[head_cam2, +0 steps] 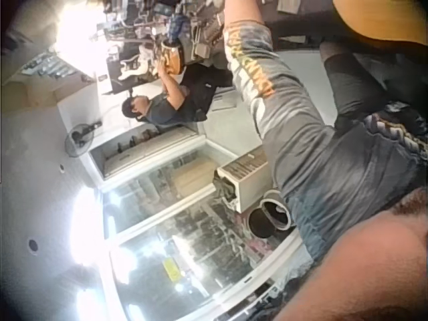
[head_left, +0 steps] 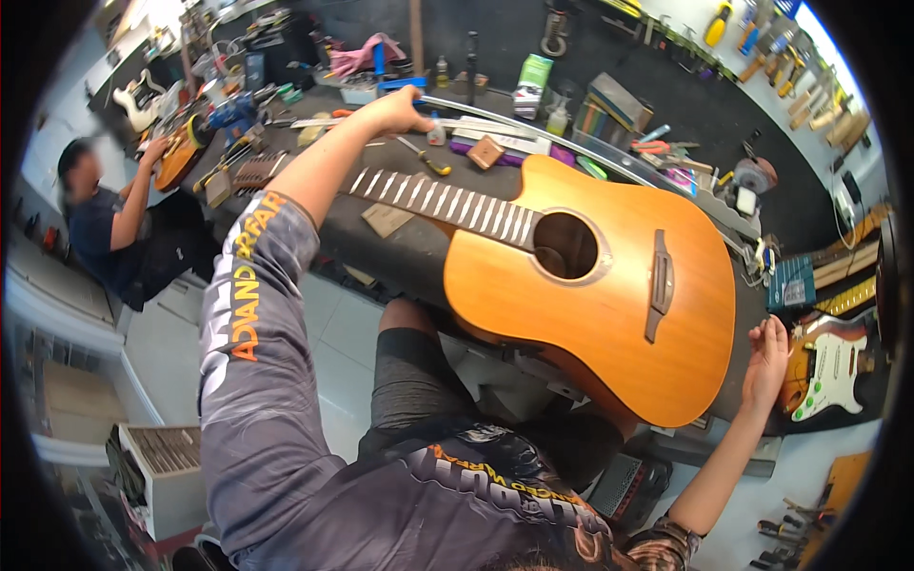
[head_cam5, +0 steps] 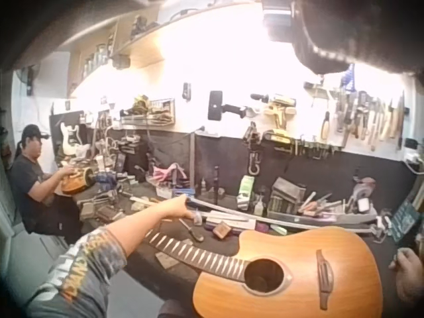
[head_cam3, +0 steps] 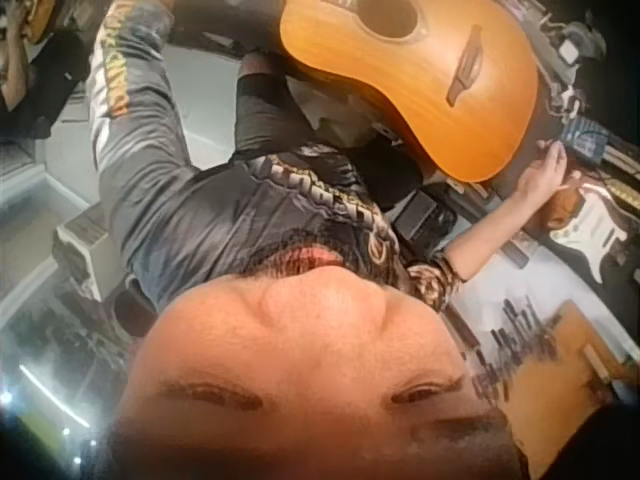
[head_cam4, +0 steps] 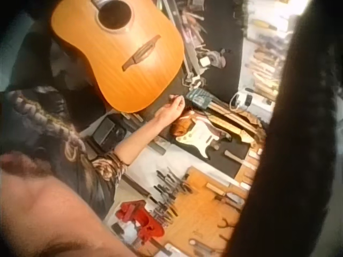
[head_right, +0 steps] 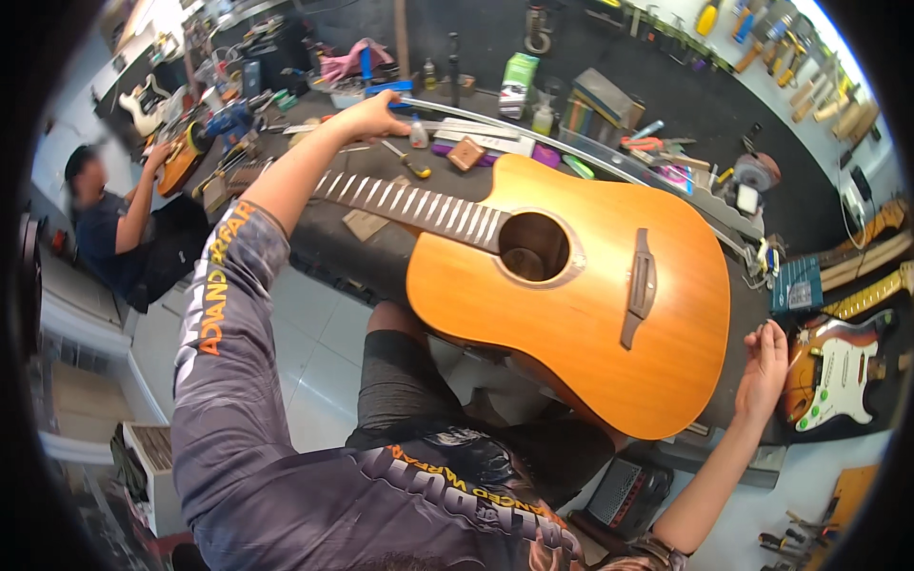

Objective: The person prepares a component and applies glue to a guitar. They cut sandpaper with scissors, sand a small white piece by hand, and then apply adhesive from a plastic bottle into a slot on the guitar bridge.

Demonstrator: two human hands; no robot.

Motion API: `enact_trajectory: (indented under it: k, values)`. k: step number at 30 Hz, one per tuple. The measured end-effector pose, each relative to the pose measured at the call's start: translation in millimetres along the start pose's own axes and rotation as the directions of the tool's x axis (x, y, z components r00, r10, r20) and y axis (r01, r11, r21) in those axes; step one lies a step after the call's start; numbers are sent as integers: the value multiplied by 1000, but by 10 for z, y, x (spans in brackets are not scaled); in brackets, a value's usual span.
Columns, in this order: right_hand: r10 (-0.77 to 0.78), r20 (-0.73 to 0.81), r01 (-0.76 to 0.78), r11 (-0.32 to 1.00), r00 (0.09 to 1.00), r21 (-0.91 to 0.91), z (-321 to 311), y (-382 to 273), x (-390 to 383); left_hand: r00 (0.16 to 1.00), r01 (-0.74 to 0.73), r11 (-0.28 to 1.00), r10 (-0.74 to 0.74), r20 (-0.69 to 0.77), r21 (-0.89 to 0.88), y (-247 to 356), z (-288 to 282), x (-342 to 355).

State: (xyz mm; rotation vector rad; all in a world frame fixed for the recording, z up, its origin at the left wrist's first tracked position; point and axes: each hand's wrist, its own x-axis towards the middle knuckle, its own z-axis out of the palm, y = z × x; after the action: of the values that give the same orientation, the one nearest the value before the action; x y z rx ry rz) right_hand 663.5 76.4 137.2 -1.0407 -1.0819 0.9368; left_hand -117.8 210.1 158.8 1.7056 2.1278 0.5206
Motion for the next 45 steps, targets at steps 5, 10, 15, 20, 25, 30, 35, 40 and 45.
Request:
enact_trajectory:
  k: [5,10,15,20,25,30,35,40,45]
  values:
    - [184,-130,-158,969,974,189,-538,707,249,988,-14,997,1,156,78,-114,301,447]
    - [283,-96,-246,925,954,290,-520,1271,595,973,-48,989,77,215,-137,-373,487,686]
    - [259,-61,-240,945,964,222,-54,1378,1029,986,-83,986,102,134,-145,-448,596,655]
    - [215,49,-221,958,975,181,341,1403,1388,988,-156,961,152,-36,-228,-404,196,461]
    - [332,196,-365,916,923,166,387,1316,1635,929,-370,707,271,-252,-603,857,221,-346]
    - [354,319,-436,867,879,241,371,1424,1700,887,-436,562,400,-231,-703,1763,673,-1299]
    - [203,122,-229,937,972,263,467,1560,1705,915,-267,495,400,-57,-827,2279,1272,-1977]
    - [156,107,-170,975,982,141,489,1658,1814,860,-347,560,510,-17,-752,2384,1430,-2087]
    - [154,69,-158,986,986,59,477,1677,1836,715,-676,608,678,-171,-416,2437,1478,-2047]
